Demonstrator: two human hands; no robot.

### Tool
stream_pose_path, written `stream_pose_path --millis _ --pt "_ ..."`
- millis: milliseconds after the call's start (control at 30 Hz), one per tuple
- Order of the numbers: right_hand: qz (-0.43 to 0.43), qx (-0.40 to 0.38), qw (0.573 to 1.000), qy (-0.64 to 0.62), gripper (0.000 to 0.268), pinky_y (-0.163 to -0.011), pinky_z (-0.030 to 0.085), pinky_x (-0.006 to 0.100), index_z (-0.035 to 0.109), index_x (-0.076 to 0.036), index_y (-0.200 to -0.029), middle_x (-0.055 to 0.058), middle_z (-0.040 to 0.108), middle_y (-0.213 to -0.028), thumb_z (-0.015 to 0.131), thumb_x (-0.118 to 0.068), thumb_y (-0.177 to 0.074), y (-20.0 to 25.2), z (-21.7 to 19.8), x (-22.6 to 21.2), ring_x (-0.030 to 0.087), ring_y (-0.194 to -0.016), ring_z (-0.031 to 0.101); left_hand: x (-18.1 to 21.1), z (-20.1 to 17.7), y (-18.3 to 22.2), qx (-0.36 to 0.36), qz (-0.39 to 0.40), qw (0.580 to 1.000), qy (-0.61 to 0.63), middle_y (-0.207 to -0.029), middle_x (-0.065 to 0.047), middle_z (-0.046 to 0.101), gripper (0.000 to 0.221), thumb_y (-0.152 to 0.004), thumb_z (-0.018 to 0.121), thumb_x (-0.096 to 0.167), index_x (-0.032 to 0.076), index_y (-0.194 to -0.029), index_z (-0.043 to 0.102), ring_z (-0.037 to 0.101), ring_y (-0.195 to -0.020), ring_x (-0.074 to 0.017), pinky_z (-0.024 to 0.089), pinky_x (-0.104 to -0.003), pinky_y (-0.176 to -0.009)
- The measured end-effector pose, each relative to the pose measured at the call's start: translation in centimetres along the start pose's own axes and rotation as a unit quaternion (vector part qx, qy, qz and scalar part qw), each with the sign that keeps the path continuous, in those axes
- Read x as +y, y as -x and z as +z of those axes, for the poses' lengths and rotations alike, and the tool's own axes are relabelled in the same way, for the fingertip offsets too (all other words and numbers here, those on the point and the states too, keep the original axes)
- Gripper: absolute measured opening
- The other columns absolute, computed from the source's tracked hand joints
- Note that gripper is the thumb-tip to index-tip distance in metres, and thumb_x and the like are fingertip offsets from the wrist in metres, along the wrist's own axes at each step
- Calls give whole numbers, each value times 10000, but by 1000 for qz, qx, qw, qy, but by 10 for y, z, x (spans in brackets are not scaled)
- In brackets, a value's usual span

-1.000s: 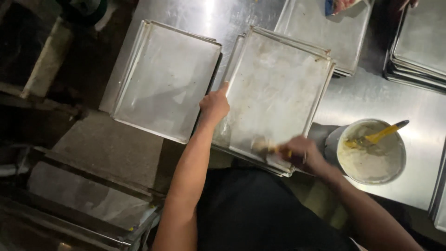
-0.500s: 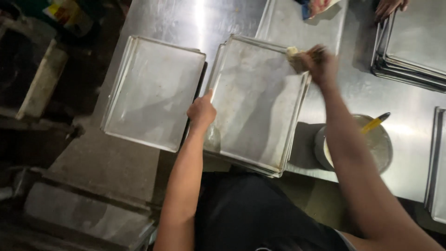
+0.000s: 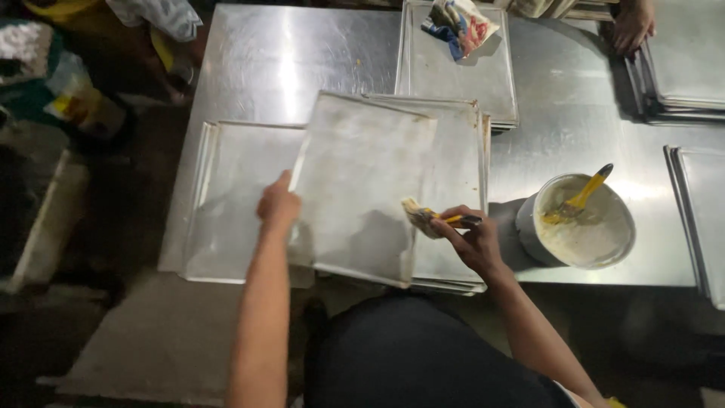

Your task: Apply grease or oil to the surface of metal baking trays using a brush.

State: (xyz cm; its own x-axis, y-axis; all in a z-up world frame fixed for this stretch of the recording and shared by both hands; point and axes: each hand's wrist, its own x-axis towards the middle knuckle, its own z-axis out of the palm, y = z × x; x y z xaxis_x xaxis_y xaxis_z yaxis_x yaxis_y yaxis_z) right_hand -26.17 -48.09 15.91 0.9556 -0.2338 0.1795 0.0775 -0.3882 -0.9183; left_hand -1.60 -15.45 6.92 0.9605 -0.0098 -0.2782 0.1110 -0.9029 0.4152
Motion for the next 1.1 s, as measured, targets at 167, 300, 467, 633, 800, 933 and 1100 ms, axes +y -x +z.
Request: stream_pose_path --millis 167,300,467,633,800,933,1100 --pt "62 52 990 113 145 -600 557 288 747 -5 -969 92 783 -818 786 -135 -919 15 30 -6 152 -697 721 -133 -50 -38 35 23 999 15 -1260 -164 697 543 -899 551 103 338 -1382 625 642 -1166 -445 530 -573 -930" --pt "99 97 986 90 133 -637 567 279 738 0 -975 81 777 -817 772 -121 -932 23 46 6 124 -724 710 -230 -67 -59 15 -39 999 13 -1373 -198 632 612 -894 581 83 281 -1474 578 622 -1228 -417 518 -504 -1010" --pt "85 152 984 35 155 -702 587 267 733 15 -992 80 765 -871 779 -121 -936 27 43 20 109 -791 717 -257 -86 -51 -2 -105 993 54 -1440 -152 605 604 -903 542 38 248 -1468 589 623 -1244 -393 533 -511 -983" --pt "94 230 966 -74 147 -801 610 304 721 18 -1018 88 751 -932 788 -96 -955 20 15 31 155 -840 727 -249 -67 -46 55 -56 994 -73 -1309 -194 676 357 -987 617 202 121 -1330 677 638 -1197 -404 537 -520 -933" --pt "89 262 948 -156 222 -856 642 342 655 34 -1092 98 734 -998 793 -86 -966 0 -15 41 189 -891 734 -147 8 -15 68 96 990 79 -1143 -186 719 394 -888 683 230 114 -1264 682 684 -1042 -366 547 -475 -846" --pt "71 251 960 -104 470 -1042 577 400 528 84 -1352 168 607 -1301 736 -187 -1029 -36 -84 85 246 -1199 638 -20 0 56 -125 131 965 189 -1141 -178 749 541 -845 701 347 96 -1324 680 729 -1068 -334 556 -423 -964" --pt "76 529 838 -111 531 -1062 535 414 486 -1 -1282 189 578 -1355 823 -279 -980 -115 -266 147 277 -1215 624 14 56 57 -78 229 959 144 -1321 -301 621 669 -924 697 432 6 -1422 563 569 -1260 -454 459 -484 -1060"
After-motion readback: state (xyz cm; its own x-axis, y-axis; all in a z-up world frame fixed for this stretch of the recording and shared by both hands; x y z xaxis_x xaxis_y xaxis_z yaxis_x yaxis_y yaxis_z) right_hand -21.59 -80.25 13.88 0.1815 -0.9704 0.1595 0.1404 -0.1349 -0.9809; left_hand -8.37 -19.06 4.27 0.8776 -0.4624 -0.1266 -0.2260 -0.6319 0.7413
